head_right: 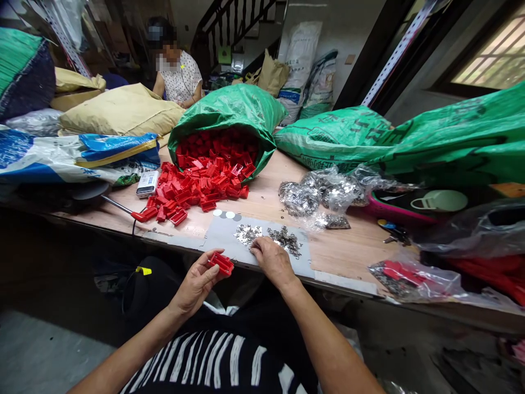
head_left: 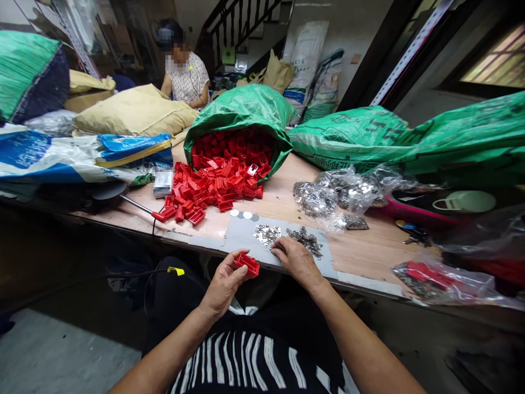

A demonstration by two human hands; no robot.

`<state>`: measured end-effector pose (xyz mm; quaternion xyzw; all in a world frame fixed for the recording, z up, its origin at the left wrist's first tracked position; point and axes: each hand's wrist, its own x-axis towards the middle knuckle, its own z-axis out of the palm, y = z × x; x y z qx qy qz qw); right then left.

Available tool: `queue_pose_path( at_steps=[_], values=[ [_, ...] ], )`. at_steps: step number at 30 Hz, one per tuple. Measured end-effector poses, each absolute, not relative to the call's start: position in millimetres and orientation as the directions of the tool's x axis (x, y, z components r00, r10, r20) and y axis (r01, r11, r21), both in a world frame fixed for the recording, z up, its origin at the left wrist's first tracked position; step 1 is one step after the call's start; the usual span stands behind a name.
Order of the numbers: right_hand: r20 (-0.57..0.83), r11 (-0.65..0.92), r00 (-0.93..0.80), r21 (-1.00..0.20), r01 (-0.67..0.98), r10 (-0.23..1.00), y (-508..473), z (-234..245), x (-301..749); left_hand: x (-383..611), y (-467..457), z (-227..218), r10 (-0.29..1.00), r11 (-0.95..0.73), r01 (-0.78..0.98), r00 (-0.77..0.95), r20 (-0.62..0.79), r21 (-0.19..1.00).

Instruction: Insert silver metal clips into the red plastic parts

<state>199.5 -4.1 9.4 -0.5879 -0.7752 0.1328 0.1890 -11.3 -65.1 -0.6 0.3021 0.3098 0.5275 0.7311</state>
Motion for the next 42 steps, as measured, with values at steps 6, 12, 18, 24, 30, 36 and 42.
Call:
queue_pose_path(
  at_steps=[6,12,18,24,30,36,42],
  values=[
    [0.128,0.259,-0.226,-0.459,0.850,0.966,-3.9,10.2,198.6,-12.1,-64.0,-0.3,0.961,0.254,-0.589,0.241,-0.133,0.767],
    [0.149,0.240,-0.189,-0.571,0.785,0.971,-5.8,18.6,199.5,-11.0,-62.8,-3.7,0.974,0.197,-0.551,0.204,-0.098,0.811],
    [0.102,0.178,-0.177,-0.850,0.496,0.979,-19.4,20.5,184.2,-9.8,-61.0,-6.3,0.991,0.069,-0.360,0.132,-0.023,0.931],
    [0.077,0.163,-0.234,-0.912,0.377,0.969,-38.6,16.7,165.4,-6.6,-62.3,-7.0,0.992,-0.049,-0.223,0.106,0.074,0.974],
    [0.073,0.176,-0.243,-0.883,0.435,0.967,-43.4,19.6,160.5,-5.7,-64.6,-1.6,0.951,-0.275,-0.055,0.131,0.280,0.960],
    [0.005,0.069,-0.261,-0.970,0.235,0.965,-41.0,18.8,164.2,-6.2,-65.1,4.8,0.984,-0.096,-0.170,0.129,0.119,0.981],
    [-0.127,-0.110,-0.298,-0.991,0.076,0.946,-42.8,22.9,167.0,-5.5,-63.7,7.4,0.988,0.063,-0.346,0.154,-0.010,0.936]
  ],
)
